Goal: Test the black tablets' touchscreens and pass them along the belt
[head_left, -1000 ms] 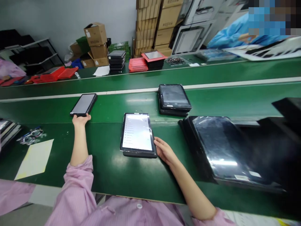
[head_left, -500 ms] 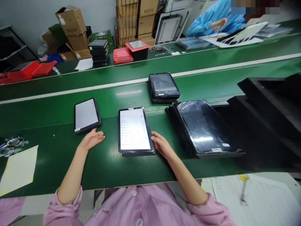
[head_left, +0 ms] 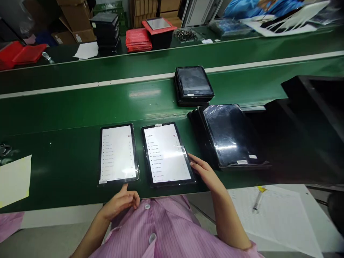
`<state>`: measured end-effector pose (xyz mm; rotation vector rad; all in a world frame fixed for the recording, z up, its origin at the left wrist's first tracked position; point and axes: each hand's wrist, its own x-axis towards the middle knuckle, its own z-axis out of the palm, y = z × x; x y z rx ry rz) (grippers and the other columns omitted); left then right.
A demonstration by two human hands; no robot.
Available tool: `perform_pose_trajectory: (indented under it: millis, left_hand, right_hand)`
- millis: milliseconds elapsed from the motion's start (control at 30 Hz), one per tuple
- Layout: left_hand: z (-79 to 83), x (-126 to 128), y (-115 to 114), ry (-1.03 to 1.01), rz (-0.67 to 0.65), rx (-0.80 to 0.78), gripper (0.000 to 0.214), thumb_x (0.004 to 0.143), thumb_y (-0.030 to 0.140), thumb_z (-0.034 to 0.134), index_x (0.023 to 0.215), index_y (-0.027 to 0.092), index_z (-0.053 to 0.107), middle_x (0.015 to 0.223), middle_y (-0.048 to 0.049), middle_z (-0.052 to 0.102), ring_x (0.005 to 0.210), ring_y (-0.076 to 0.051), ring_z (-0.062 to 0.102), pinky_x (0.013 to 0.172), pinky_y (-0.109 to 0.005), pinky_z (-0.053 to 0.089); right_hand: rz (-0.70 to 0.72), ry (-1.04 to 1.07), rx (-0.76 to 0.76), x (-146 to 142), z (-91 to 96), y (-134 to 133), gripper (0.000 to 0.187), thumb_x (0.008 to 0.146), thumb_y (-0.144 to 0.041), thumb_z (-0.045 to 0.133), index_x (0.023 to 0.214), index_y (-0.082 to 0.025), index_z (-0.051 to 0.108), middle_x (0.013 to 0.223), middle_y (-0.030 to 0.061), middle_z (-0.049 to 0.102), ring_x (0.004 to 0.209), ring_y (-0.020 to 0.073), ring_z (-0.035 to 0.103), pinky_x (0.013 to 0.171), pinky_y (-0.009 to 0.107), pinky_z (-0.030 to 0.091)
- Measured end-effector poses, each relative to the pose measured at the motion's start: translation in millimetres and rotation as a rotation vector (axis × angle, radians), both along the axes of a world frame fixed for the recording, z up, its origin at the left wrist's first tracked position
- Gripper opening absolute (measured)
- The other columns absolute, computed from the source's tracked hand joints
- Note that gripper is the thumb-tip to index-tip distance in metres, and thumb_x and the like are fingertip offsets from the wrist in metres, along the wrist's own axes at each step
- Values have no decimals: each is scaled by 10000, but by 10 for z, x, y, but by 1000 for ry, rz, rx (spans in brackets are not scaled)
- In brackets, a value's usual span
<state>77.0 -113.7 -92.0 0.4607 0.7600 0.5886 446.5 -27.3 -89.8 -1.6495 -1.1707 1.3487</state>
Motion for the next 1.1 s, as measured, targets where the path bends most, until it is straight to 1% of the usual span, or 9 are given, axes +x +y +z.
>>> perform_pose_trajectory:
  millis: [167, 267, 333, 467, 533, 667, 800, 933, 1100]
  left_hand:
    - [232, -246, -133, 149, -48, 51, 572, 906, 478, 624, 1433, 288, 508, 977, -86, 706, 932, -232, 633, 883, -402, 429]
    - [446, -564, -145, 377, -122, 188, 452, 929, 493, 577, 1339, 311, 631, 1082, -101, 714, 1050, -278, 625, 1000, -454, 413]
    - [518, -762, -69, 571, 92, 299, 393, 912, 503, 587, 1239, 316, 702, 1046, -94, 720, 1006, -283, 636, 981, -450, 451]
    - [404, -931, 399, 937, 756, 528, 351, 869, 465, 637, 1163, 291, 716, 1138, -60, 698, 1102, -269, 615, 1037, -403, 443]
    - [285, -915, 717, 954, 857, 555, 352, 862, 426, 636, 1164, 258, 703, 1222, -60, 674, 1165, -260, 598, 1069, -384, 424]
    - [112, -886, 1135, 848, 831, 487, 400, 855, 375, 612, 1216, 210, 664, 1224, -95, 674, 1165, -258, 618, 1066, -386, 433]
    - [53, -936, 1137, 880, 707, 546, 486, 818, 322, 649, 1291, 223, 600, 1293, -94, 637, 1266, -273, 562, 1123, -427, 390]
    - [65, -943, 1067, 973, 603, 648, 566, 812, 319, 656, 1359, 238, 535, 1346, -113, 591, 1298, -284, 531, 1120, -459, 392]
    - [87, -921, 1097, 1091, 516, 653, 770, 722, 389, 789, 1415, 260, 478, 1380, -128, 536, 1314, -313, 494, 1086, -467, 406]
  right_hand:
    - [134, -329, 110, 5, 172, -73, 487, 817, -328, 536, 1267, -223, 688, 1254, 75, 700, 1165, 333, 643, 997, 485, 512]
    - [180, -545, 228, -49, 398, -168, 466, 846, -242, 460, 1251, -231, 690, 1180, 83, 722, 1084, 308, 674, 951, 457, 535]
    - [183, -626, 327, -133, 554, -190, 455, 880, -206, 423, 1258, -243, 674, 1149, 86, 715, 1034, 284, 678, 911, 441, 546]
    - [359, -642, 557, -460, 691, -88, 411, 961, -210, 406, 1307, -262, 622, 1214, 107, 658, 1127, 266, 621, 954, 450, 520]
    - [518, -671, 657, -674, 659, -14, 369, 979, -260, 459, 1307, -277, 626, 1334, 122, 593, 1251, 296, 540, 1024, 502, 469]
    - [704, -802, 780, -995, 533, 56, 379, 929, -397, 618, 1300, -318, 642, 1536, 122, 413, 1412, 393, 333, 1111, 660, 294]
    - [676, -855, 791, -972, 489, 51, 295, 907, -441, 646, 1172, -333, 719, 1546, 103, 408, 1392, 405, 347, 1115, 697, 222]
    - [522, -800, 837, -690, 545, 49, 240, 964, -389, 551, 983, -274, 760, 1461, 96, 485, 1336, 369, 428, 1114, 643, 283]
    - [353, -715, 935, -388, 594, 28, 281, 999, -307, 447, 1042, -238, 717, 1321, 119, 550, 1207, 316, 534, 1025, 545, 421]
